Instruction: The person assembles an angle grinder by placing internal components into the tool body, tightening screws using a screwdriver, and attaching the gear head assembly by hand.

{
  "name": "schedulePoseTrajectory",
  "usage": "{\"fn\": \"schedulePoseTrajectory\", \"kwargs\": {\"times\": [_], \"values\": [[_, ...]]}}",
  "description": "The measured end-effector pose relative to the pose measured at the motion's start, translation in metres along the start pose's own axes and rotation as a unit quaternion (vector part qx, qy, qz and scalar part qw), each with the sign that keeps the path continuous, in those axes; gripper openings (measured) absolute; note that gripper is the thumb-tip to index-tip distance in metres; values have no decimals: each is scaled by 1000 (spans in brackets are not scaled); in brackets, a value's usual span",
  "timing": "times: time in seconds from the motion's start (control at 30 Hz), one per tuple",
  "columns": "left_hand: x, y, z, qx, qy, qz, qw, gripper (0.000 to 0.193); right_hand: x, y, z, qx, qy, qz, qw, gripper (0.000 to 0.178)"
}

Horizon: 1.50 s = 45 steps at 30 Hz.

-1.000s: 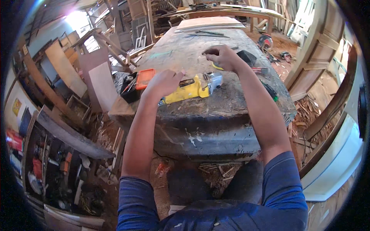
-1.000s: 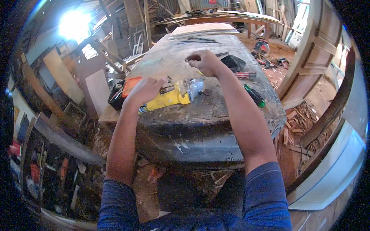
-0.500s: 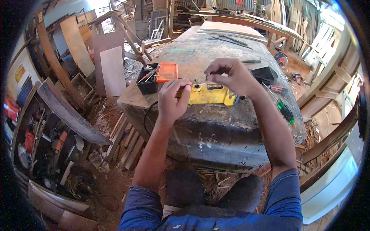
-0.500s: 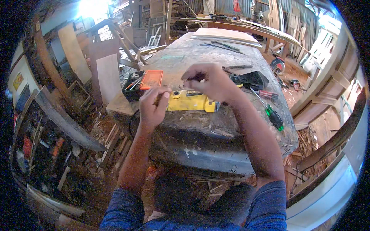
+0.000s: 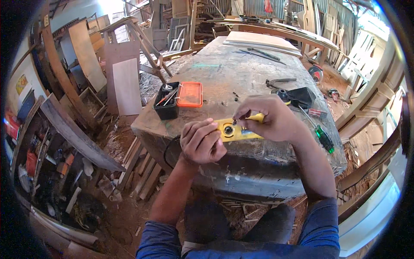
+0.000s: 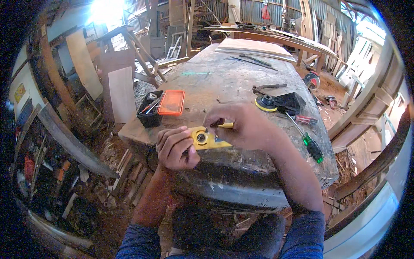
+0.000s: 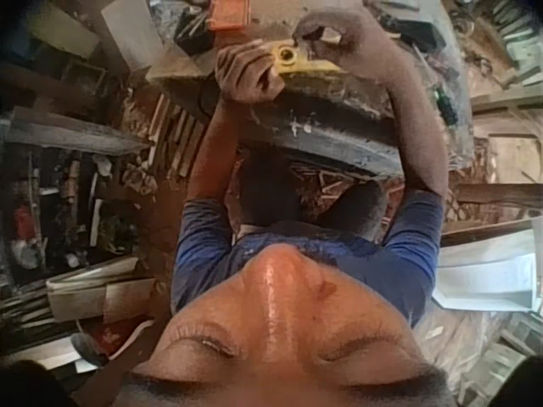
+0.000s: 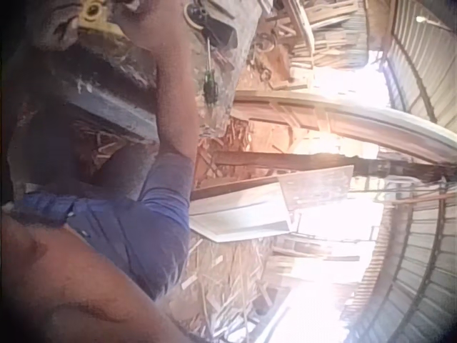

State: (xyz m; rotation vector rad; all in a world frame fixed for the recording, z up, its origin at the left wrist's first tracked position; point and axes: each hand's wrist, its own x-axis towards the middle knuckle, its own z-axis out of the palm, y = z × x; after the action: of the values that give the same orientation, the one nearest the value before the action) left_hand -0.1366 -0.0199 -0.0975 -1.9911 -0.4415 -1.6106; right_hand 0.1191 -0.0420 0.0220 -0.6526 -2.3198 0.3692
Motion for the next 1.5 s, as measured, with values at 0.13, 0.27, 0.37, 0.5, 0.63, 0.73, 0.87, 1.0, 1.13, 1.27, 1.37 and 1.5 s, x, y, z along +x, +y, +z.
{"fn": "schedulePoseTrajectory", "kwargs": {"times": [0.13,0.27,0.37,0.5,0.63,0.73,0.87,1.0,1.13,1.27,1.37,1.5], "values": [[-2,-2,-1,9,-5,4,1000,13,2,-6,4,7,-3,-7,1000,18],[3,-2,0,3,-16,-11,1000,13,5,-6,9,-56,0,-59,997,20],[5,-3,1,-5,-14,-24,1000,14,8,-9,17,-118,1,-85,989,24],[5,-5,2,-22,-15,-37,999,15,9,-8,25,-194,-1,-98,976,29],[7,-4,1,-18,-12,-41,999,14,12,-17,22,-193,-23,-73,978,30],[8,-5,1,-25,-11,-45,999,14,13,-19,21,-199,-22,-74,977,26],[10,-5,3,-30,-16,-49,998,15,12,-17,22,-282,-40,-82,955,26],[12,-4,1,-28,-20,-52,998,17,13,-19,25,-300,-42,-96,948,28],[10,-5,1,-29,-24,-59,998,16,14,-16,28,-293,-31,-97,951,29],[11,-5,3,-39,-19,-59,997,16,11,-7,23,-224,-9,-42,974,26],[12,-5,3,-43,-18,-59,997,17,12,-5,22,-176,-3,-34,984,24],[11,-6,1,-36,-20,-61,997,18,16,2,26,-143,32,-82,986,23]]}}
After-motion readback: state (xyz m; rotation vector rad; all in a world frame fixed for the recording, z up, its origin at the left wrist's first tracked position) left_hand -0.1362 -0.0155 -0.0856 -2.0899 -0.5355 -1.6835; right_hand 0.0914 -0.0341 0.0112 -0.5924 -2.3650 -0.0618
